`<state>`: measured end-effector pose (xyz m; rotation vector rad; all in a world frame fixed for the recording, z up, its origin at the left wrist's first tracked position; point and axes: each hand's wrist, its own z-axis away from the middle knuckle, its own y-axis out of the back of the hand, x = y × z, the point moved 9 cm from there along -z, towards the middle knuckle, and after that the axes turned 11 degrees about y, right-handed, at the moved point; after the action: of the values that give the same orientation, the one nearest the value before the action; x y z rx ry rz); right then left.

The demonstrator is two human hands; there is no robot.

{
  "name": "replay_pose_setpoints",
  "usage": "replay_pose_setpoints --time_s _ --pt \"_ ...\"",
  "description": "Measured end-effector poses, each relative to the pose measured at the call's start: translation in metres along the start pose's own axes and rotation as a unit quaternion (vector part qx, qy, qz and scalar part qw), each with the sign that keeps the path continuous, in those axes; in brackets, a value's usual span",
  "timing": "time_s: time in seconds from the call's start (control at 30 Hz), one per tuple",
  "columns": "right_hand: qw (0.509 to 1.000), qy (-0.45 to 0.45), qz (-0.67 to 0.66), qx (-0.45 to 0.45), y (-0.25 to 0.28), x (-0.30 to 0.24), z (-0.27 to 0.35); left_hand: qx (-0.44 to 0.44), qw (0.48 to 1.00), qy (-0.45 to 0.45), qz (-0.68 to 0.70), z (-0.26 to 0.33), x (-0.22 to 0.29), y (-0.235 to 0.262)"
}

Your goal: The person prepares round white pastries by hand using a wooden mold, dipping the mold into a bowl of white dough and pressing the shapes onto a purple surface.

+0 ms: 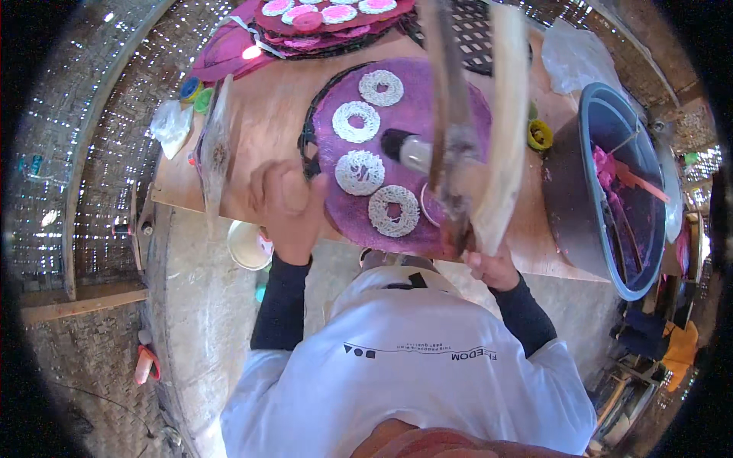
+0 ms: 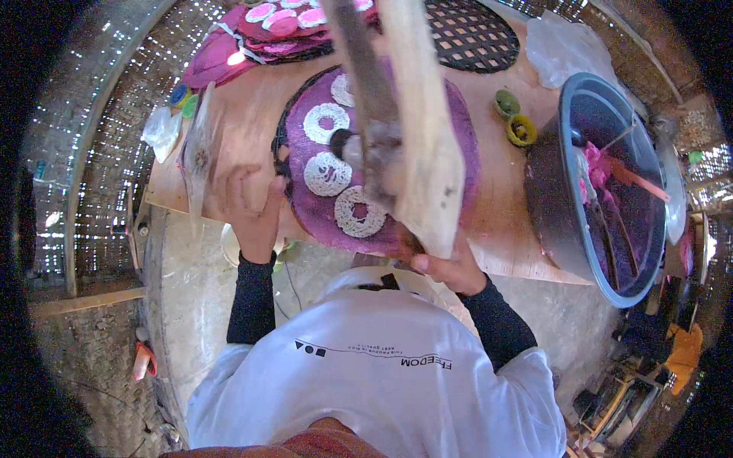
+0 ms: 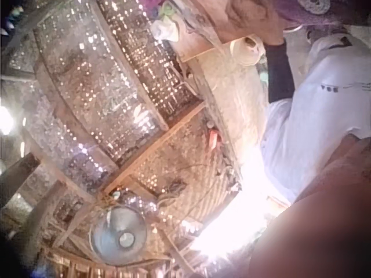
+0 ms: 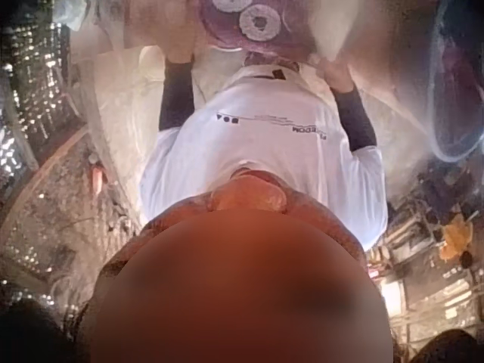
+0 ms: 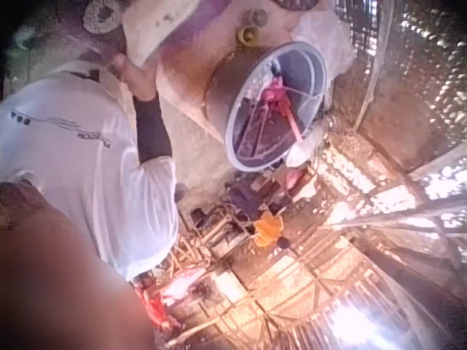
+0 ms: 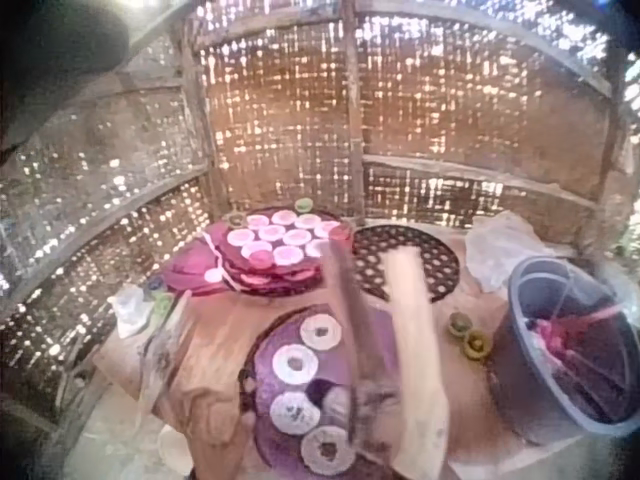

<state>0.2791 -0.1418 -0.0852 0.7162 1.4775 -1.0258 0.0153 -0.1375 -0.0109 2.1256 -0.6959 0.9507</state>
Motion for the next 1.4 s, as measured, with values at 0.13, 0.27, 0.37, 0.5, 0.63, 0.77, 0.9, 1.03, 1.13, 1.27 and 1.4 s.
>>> replay_pose_setpoints --time_s 0.13,0.27,0.37,0.5,0.63,0.77,0.9,1.03,1.13,1.27,1.4 --pt "0.998 0.045 -0.014 0.028 0.014 -0.003 -0.006 -0.083 0.962 0.087 -0.245 0.046 -0.066 -0.007" --pt "0.994 0.087 -0.059 0.009 0.015 -0.004 -0.018 -0.099 0.943 0.212 -0.238 0.059 -0.065 -0.026" --pt "0.991 0.081 -0.096 0.037 0.019 -0.005 -0.017 -0.08 0.949 0.213 -0.219 0.058 -0.085 -0.028" --pt "0.983 0.118 -0.132 0.042 0.022 -0.007 -0.016 -0.046 0.93 0.136 -0.338 0.032 -0.117 -0.032" --pt "0.99 0.098 -0.068 0.068 0.042 0.001 -0.006 -0.097 0.948 0.107 -0.283 -0.015 -0.126 -0.047" --pt "0.999 0.021 0.014 0.031 0.051 0.004 0.0 -0.269 0.908 0.103 -0.304 -0.064 -0.155 -0.085" --pt "0.995 -0.057 0.076 -0.014 0.042 -0.017 -0.013 -0.065 0.987 0.119 0.086 -0.115 -0.059 -0.072" --pt "0.988 -0.058 0.045 -0.135 0.008 -0.05 -0.032 -0.261 0.699 0.178 0.642 -0.123 0.049 -0.09" --pt "0.968 -0.101 0.085 -0.214 0.003 -0.061 -0.043 -0.464 0.452 0.096 0.756 -0.111 0.067 -0.094" --pt "0.935 -0.239 0.134 -0.225 0.025 -0.042 -0.043 -0.489 0.4 0.05 0.773 -0.087 0.062 -0.108" --pt "0.918 -0.249 0.226 -0.21 0.025 -0.032 -0.057 -0.425 0.382 0.134 0.809 -0.077 0.018 -0.124"
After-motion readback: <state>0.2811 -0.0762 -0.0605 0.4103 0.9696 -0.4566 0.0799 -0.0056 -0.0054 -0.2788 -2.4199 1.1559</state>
